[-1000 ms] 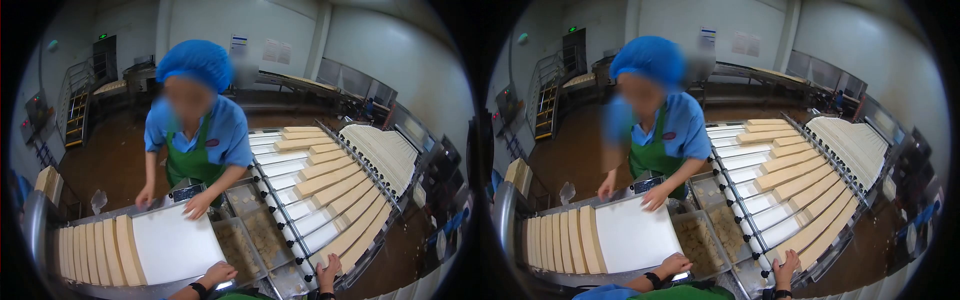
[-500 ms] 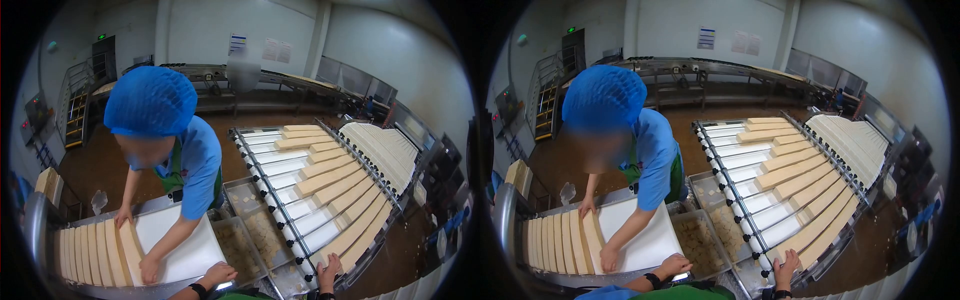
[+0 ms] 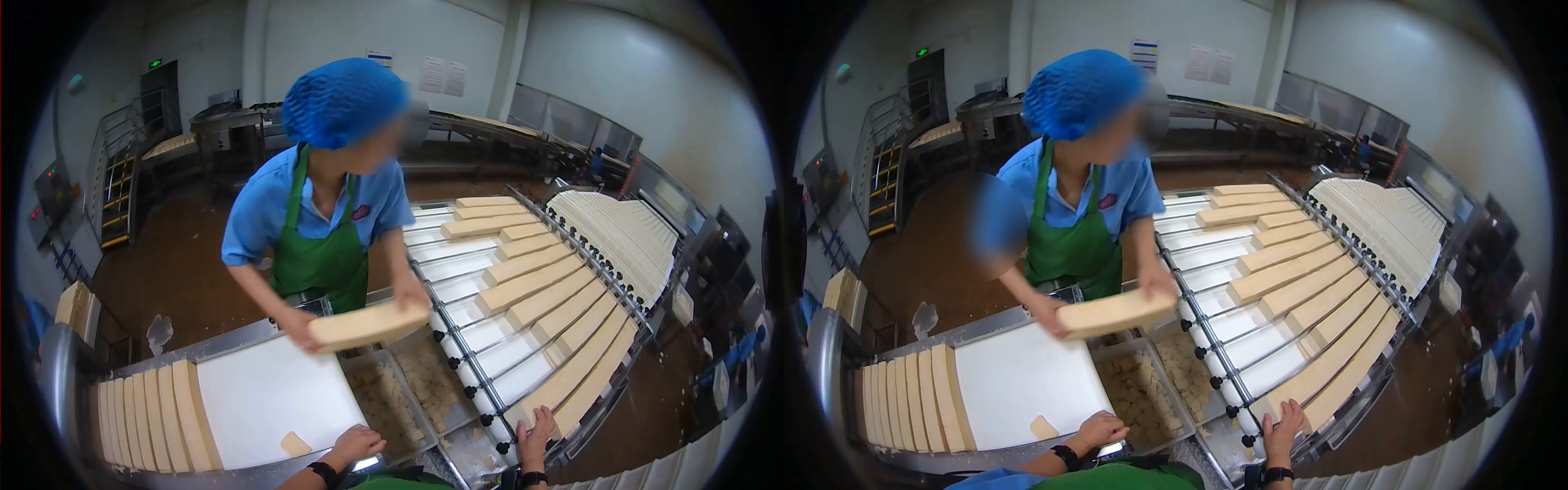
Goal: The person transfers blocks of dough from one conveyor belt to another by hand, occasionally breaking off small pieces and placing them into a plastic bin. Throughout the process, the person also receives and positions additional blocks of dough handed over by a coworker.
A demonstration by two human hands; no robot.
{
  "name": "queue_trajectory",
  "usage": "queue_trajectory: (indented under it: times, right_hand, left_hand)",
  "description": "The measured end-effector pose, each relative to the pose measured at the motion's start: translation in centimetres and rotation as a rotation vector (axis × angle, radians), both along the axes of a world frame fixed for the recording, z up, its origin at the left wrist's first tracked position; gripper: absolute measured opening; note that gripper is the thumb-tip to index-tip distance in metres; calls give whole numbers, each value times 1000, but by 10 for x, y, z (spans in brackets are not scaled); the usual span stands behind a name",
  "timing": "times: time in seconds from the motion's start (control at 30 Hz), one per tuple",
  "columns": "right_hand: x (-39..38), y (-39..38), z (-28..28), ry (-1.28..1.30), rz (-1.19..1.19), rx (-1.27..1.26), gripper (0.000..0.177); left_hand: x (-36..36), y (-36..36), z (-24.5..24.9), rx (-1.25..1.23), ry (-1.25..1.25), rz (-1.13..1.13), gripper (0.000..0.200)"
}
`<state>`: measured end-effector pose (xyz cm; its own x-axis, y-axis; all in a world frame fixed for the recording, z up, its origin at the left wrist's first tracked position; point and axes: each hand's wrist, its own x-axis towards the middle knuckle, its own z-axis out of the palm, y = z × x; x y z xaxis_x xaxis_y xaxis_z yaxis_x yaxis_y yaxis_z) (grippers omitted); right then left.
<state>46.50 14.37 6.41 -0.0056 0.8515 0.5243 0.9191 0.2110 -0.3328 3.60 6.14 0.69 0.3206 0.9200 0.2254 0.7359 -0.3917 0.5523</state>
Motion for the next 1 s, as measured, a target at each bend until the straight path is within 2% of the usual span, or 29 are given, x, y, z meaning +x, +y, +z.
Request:
queue_trajectory:
  times: [0.93, 1.0]
  right_hand:
    - [-1, 3, -1, 11, -7, 5, 49]
    - [-6, 2, 6, -58, -13, -8, 46]
  left_hand:
    - [3, 2, -1, 8, -17, 41, 30]
    - [2, 2, -4, 14, -29, 48, 30]
